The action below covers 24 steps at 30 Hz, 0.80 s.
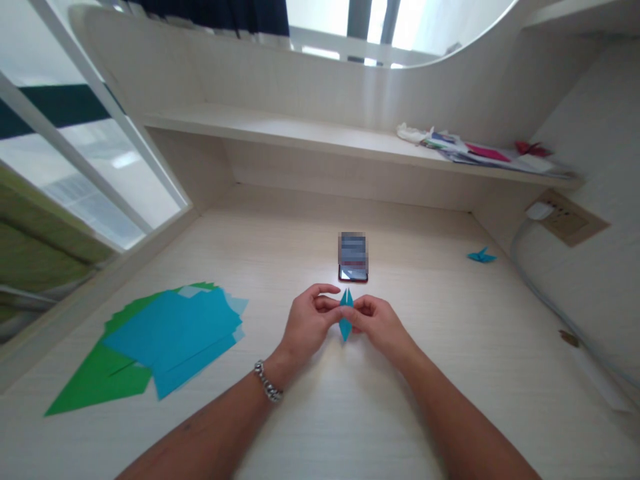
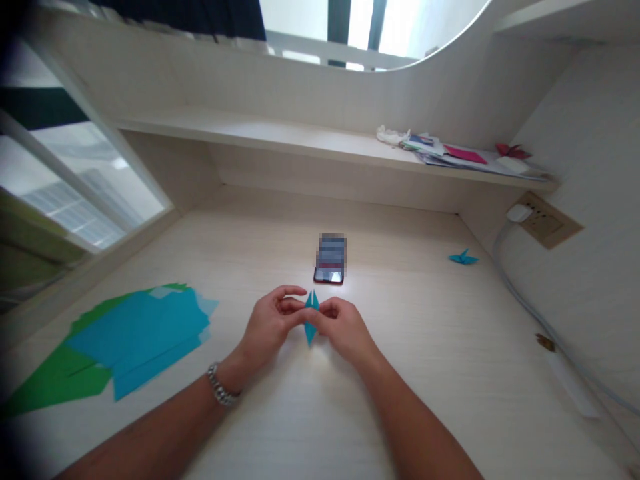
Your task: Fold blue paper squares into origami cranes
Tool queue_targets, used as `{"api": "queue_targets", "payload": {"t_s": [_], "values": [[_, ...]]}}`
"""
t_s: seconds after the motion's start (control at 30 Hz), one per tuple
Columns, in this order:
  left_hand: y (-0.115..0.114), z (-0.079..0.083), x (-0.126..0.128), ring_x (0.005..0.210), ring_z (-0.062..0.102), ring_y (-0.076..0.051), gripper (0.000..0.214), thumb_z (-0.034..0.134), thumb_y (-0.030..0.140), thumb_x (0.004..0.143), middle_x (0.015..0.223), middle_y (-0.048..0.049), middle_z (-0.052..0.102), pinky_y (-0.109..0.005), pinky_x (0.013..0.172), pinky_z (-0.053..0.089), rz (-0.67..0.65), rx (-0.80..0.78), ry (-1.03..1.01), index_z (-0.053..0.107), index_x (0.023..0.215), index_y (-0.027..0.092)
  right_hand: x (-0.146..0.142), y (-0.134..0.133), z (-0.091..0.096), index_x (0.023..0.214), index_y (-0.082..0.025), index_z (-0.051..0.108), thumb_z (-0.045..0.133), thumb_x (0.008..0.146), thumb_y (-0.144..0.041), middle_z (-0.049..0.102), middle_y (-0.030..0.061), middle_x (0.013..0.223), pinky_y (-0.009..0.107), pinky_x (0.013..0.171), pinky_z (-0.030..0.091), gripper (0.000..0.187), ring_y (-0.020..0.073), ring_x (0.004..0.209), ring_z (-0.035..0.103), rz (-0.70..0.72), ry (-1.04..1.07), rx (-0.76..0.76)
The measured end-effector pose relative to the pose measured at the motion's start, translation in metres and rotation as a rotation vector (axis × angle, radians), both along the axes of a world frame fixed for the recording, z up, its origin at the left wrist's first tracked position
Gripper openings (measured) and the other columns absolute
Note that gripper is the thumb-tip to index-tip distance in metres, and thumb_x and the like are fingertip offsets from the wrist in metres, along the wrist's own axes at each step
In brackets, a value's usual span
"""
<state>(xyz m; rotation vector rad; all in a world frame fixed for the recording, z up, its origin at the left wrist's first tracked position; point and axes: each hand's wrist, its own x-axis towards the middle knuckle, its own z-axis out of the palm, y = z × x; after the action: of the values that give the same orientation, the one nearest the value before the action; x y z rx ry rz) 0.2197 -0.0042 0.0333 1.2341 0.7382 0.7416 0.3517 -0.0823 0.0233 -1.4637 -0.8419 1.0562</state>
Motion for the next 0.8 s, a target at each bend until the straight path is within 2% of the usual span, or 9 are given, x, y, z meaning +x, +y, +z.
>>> {"api": "queue_targets", "payload": {"t_s": [0.07, 0.2, 0.33, 0.47, 0.57, 0.7, 0.8], "values": [[0.001, 0.0, 0.0, 0.063, 0.066, -0.015, 0.039, 0.077, 0.015, 0.062, 0.068, -0.0027, 0.07, -0.025, 0.061, 0.052, 0.048, -0.002, -0.022, 0.058, 0.096, 0.014, -0.001, 0.0, -0.003, 0.069, -0.015, 0.062, 0.076, 0.064, -0.039, 0.064, 0.0008, 0.059, 0.024, 0.053, 0.044, 0.028, 0.0141, 0.055, 0.058, 0.046, -0.037, -0.039], [0.0, 0.001, 0.001, 0.064, 0.066, -0.014, 0.039, 0.078, 0.016, 0.063, 0.07, -0.0024, 0.07, -0.024, 0.063, 0.052, 0.073, 0.003, -0.073, 0.057, 0.096, 0.014, -0.001, -0.001, -0.002, 0.065, -0.016, 0.06, 0.075, 0.066, -0.038, 0.06, -0.0009, 0.052, 0.023, 0.048, 0.038, 0.026, 0.0122, 0.048, 0.053, 0.024, -0.071, -0.041], [-0.001, 0.0, 0.003, 0.067, 0.066, -0.014, 0.039, 0.077, 0.015, 0.063, 0.072, -0.0018, 0.07, -0.024, 0.065, 0.053, 0.087, 0.0, -0.104, 0.056, 0.096, 0.014, -0.003, 0.001, -0.003, 0.067, -0.016, 0.06, 0.074, 0.067, -0.037, 0.06, -0.0011, 0.056, 0.024, 0.051, 0.041, 0.025, 0.012, 0.051, 0.053, 0.001, -0.063, 0.004], [0.003, -0.004, 0.002, 0.072, 0.066, -0.015, 0.041, 0.076, 0.016, 0.065, 0.077, -0.0024, 0.07, -0.026, 0.069, 0.053, 0.071, 0.003, -0.113, 0.055, 0.1, 0.015, -0.003, 0.003, -0.005, 0.076, -0.017, 0.06, 0.07, 0.07, -0.038, 0.063, 0.0001, 0.067, 0.025, 0.055, 0.046, 0.023, 0.0141, 0.059, 0.059, -0.047, 0.033, 0.039], [0.005, -0.006, 0.0, 0.071, 0.066, -0.015, 0.038, 0.074, 0.018, 0.068, 0.077, -0.0023, 0.069, -0.027, 0.069, 0.053, 0.03, 0.053, -0.041, 0.056, 0.102, 0.015, 0.001, 0.002, -0.003, 0.08, -0.017, 0.061, 0.066, 0.074, -0.036, 0.062, 0.0, 0.068, 0.027, 0.056, 0.048, 0.02, 0.0144, 0.06, 0.06, -0.091, 0.001, 0.065], [0.006, -0.006, -0.002, 0.079, 0.065, -0.018, 0.025, 0.073, 0.021, 0.069, 0.087, -0.0068, 0.07, -0.03, 0.074, 0.051, -0.076, 0.245, 0.124, 0.066, 0.092, 0.015, 0.012, -0.003, 0.002, 0.077, -0.017, 0.066, 0.066, 0.073, -0.027, 0.061, -0.0001, 0.06, 0.026, 0.054, 0.045, 0.011, 0.0135, 0.054, 0.056, -0.016, -0.265, 0.05], [0.004, -0.006, -0.002, 0.074, 0.065, -0.018, 0.019, 0.069, 0.028, 0.074, 0.082, -0.008, 0.07, -0.031, 0.071, 0.051, -0.16, 0.248, 0.167, 0.068, 0.086, 0.014, 0.016, -0.004, 0.006, 0.083, -0.016, 0.066, 0.069, 0.07, -0.026, 0.063, 0.0, 0.061, 0.026, 0.053, 0.046, 0.016, 0.0139, 0.054, 0.057, -0.038, -0.224, 0.063]]}}
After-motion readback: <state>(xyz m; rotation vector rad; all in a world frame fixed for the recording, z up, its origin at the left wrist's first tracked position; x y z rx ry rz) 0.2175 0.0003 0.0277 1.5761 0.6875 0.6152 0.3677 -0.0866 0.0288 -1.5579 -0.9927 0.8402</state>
